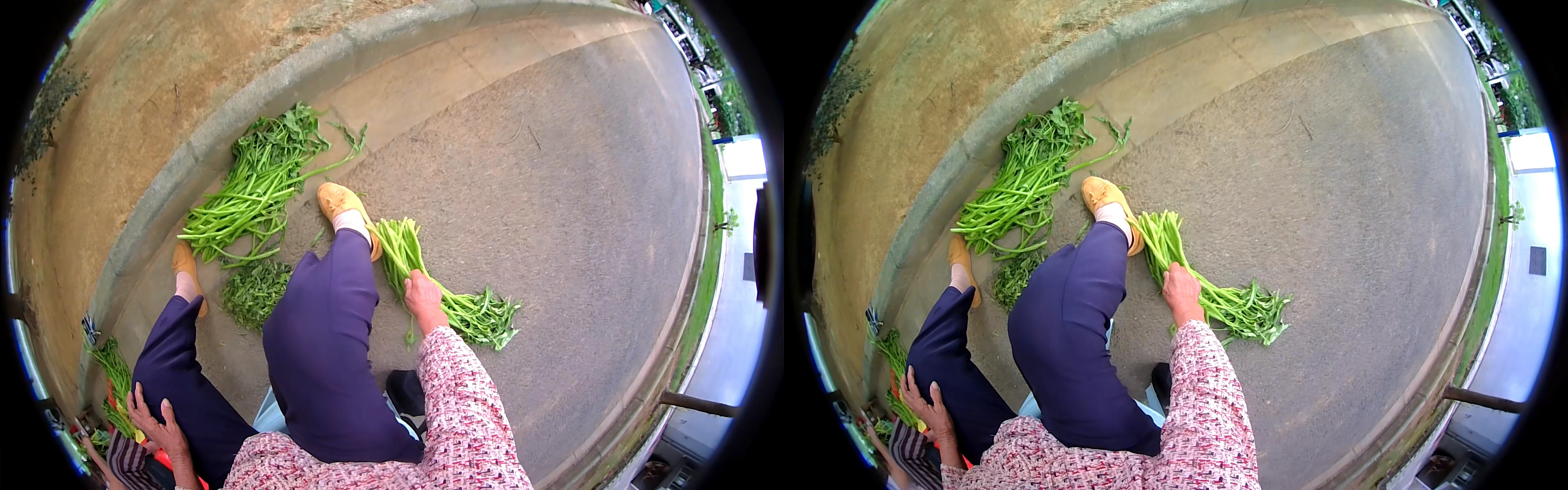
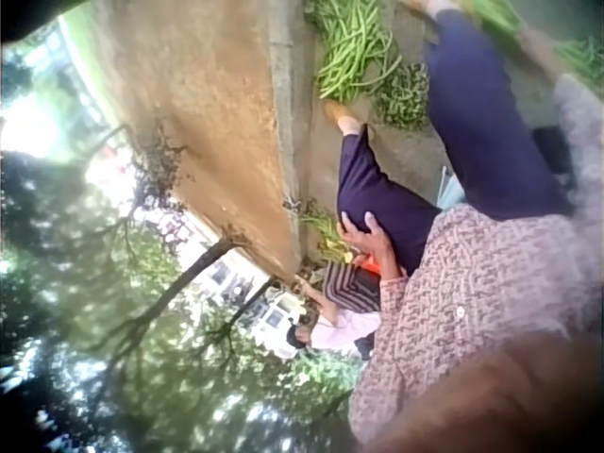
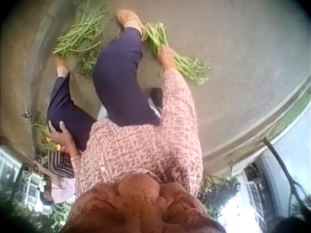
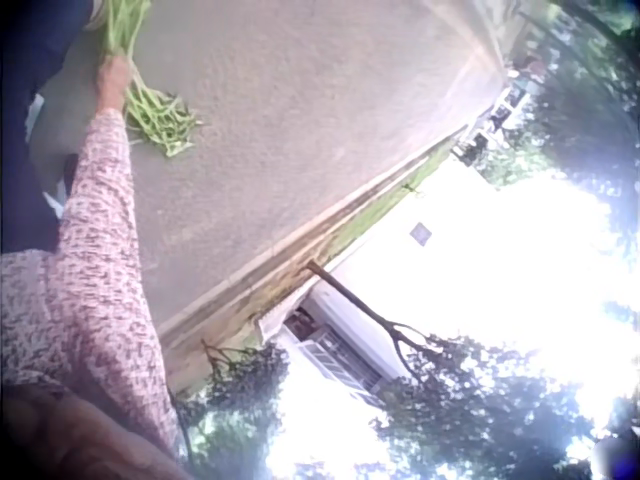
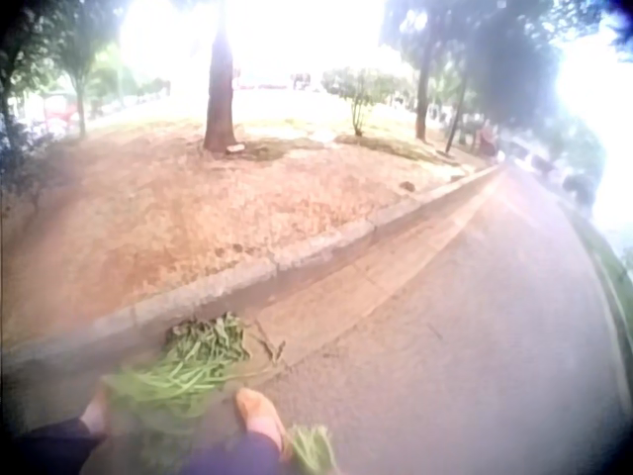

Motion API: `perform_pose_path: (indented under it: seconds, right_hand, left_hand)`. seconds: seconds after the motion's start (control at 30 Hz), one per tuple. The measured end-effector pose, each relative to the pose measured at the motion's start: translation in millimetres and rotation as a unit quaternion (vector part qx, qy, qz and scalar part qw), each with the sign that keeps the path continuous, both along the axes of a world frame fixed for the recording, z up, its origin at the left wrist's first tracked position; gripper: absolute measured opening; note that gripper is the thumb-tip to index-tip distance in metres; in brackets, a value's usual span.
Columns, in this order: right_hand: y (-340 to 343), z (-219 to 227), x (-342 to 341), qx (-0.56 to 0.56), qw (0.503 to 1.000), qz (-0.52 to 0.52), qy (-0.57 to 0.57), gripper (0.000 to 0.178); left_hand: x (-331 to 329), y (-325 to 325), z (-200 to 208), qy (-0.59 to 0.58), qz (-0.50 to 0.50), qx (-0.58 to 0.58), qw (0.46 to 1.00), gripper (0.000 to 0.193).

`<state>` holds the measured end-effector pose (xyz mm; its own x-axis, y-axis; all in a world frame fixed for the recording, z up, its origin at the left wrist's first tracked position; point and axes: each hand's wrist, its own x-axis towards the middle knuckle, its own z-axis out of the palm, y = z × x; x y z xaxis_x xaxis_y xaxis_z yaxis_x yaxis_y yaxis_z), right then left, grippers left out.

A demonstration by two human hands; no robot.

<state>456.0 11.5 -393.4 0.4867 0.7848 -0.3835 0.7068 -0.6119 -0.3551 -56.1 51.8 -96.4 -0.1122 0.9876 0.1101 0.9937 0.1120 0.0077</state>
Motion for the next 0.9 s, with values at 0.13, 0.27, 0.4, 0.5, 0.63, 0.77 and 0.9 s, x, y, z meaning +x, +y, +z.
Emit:
perform_pose_path:
  seconds: [0.13,0.27,0.4,0.5,0.63,0.77,0.9]
  right_hand:
    - [1.4,-1.5,-2.9,-0.003,1.000,-0.029,0.000,0.020]
    - [0.9,4.8,-4.4,-0.019,0.999,-0.048,0.011,0.020]
    - [-2.1,4.1,-4.3,-0.007,0.999,-0.037,0.006,0.020]
    - [-2.9,4.1,-3.4,-0.034,0.999,-0.024,0.007,0.020]
    - [-7.5,3.9,-4.0,-0.052,0.998,-0.043,0.006,0.022]
    - [-3.9,2.3,-9.8,-0.064,0.990,-0.108,0.064,0.026]
    - [-5.9,-1.6,-13.6,-0.062,0.983,-0.144,0.092,0.029]
  left_hand:
    - [-3.8,2.6,-2.9,0.027,0.002,-0.008,1.000,0.052]
    - [-0.4,4.3,-1.8,0.023,0.009,-0.007,1.000,0.052]
    - [1.0,4.7,-1.6,0.027,0.016,-0.008,0.999,0.052]
    - [-0.5,4.7,-1.7,0.038,0.017,-0.011,0.999,0.052]
    - [-0.5,4.9,-2.5,0.045,0.020,-0.011,0.999,0.053]
    - [-1.4,4.9,-3.7,0.046,0.014,-0.010,0.999,0.053]
    - [0.5,6.2,-3.2,0.043,0.015,-0.010,0.999,0.053]
